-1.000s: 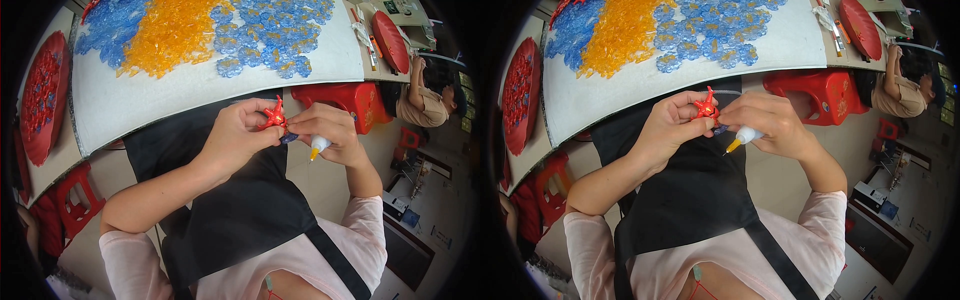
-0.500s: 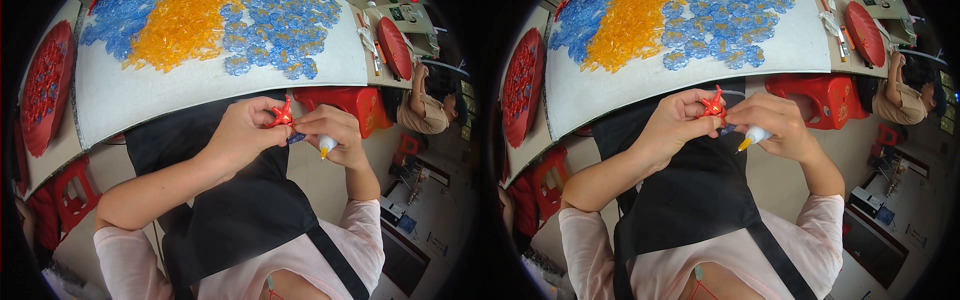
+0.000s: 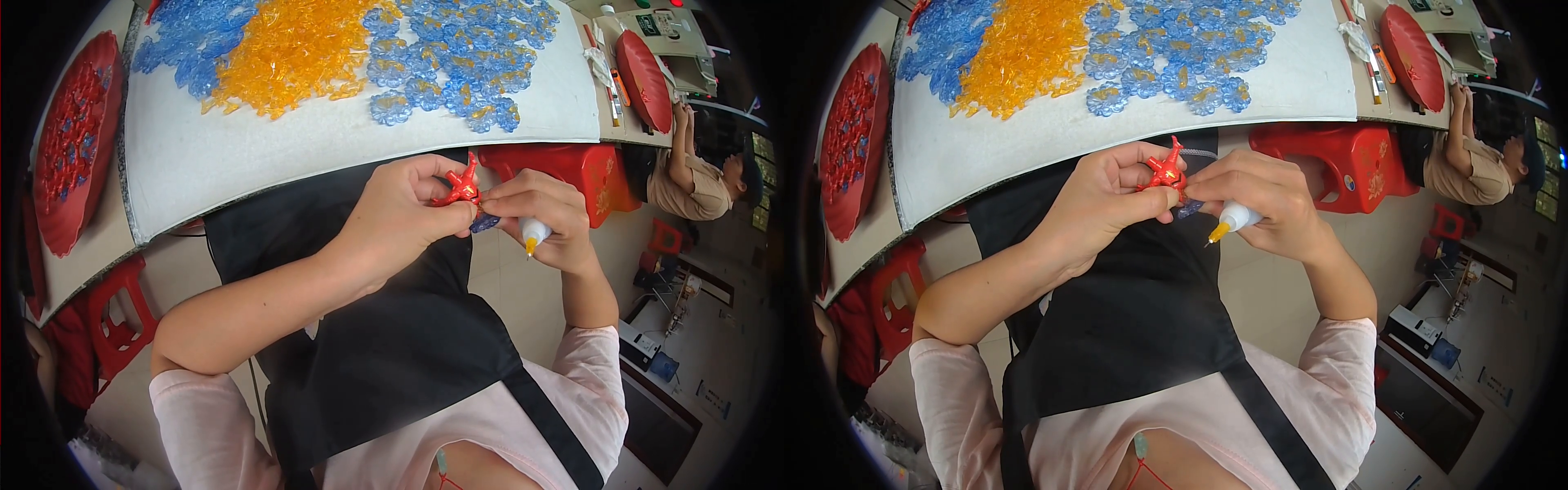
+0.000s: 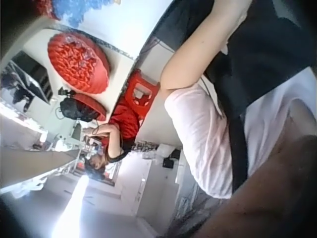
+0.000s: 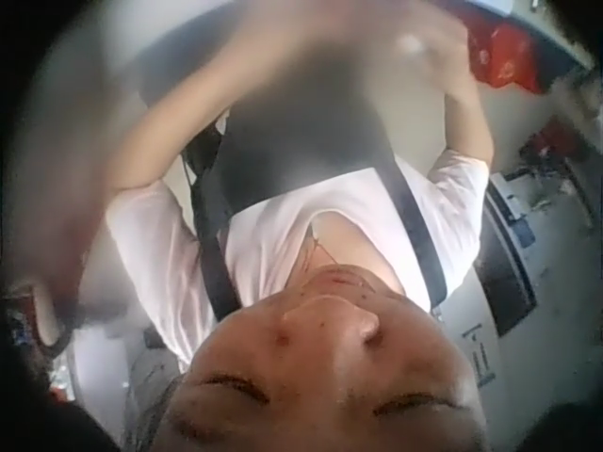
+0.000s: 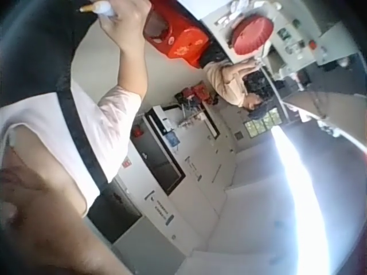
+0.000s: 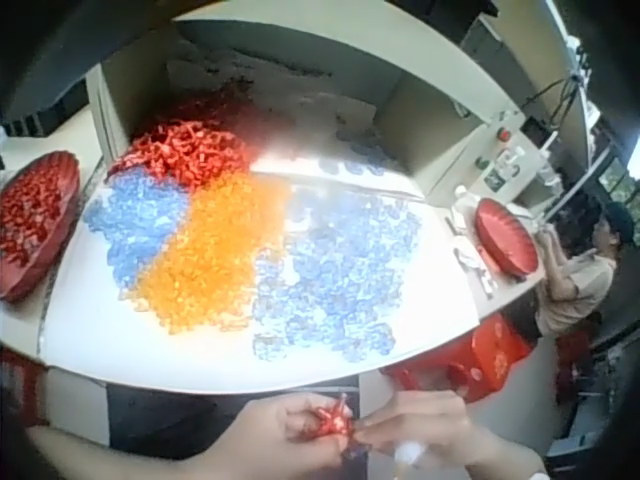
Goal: The person assembles toy figures by applying glue from a squeeze bottle onto each figurine, attaching it to a plastic base, and placing the assembled toys onto a tray.
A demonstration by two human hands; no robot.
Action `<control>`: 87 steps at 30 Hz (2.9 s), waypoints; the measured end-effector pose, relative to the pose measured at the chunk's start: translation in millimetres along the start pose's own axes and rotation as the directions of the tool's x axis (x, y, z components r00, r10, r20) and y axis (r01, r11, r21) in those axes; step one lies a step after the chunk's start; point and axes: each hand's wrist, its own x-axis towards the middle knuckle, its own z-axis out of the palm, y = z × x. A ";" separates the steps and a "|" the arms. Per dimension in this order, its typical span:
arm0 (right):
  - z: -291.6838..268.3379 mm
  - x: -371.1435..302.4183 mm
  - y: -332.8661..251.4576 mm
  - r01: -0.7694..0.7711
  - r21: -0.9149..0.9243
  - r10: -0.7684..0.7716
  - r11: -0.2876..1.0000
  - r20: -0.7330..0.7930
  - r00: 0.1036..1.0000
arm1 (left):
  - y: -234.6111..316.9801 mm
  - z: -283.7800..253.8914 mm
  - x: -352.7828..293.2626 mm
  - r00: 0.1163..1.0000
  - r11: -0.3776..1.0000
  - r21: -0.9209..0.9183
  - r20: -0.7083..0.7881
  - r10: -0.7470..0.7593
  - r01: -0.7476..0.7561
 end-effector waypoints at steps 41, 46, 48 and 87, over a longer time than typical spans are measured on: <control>26.7 1.5 0.6 0.079 -0.179 -0.124 0.981 -0.255 0.959 | 6.5 -23.9 -0.2 0.995 0.994 0.056 0.045 0.092 -0.094; 27.8 0.7 -3.0 0.049 -0.173 -0.097 0.984 -0.282 0.954 | 4.1 -24.4 0.6 0.993 0.995 0.012 0.066 0.094 -0.095; 27.6 0.7 -2.1 0.028 -0.170 -0.079 0.985 -0.304 0.949 | 4.0 -24.9 1.2 0.992 0.994 0.029 0.071 0.101 -0.103; 45.4 68.1 -18.9 0.178 -0.026 -0.180 0.984 -0.153 0.972 | 30.0 -64.7 -45.4 0.965 0.963 0.068 -0.017 0.263 -0.262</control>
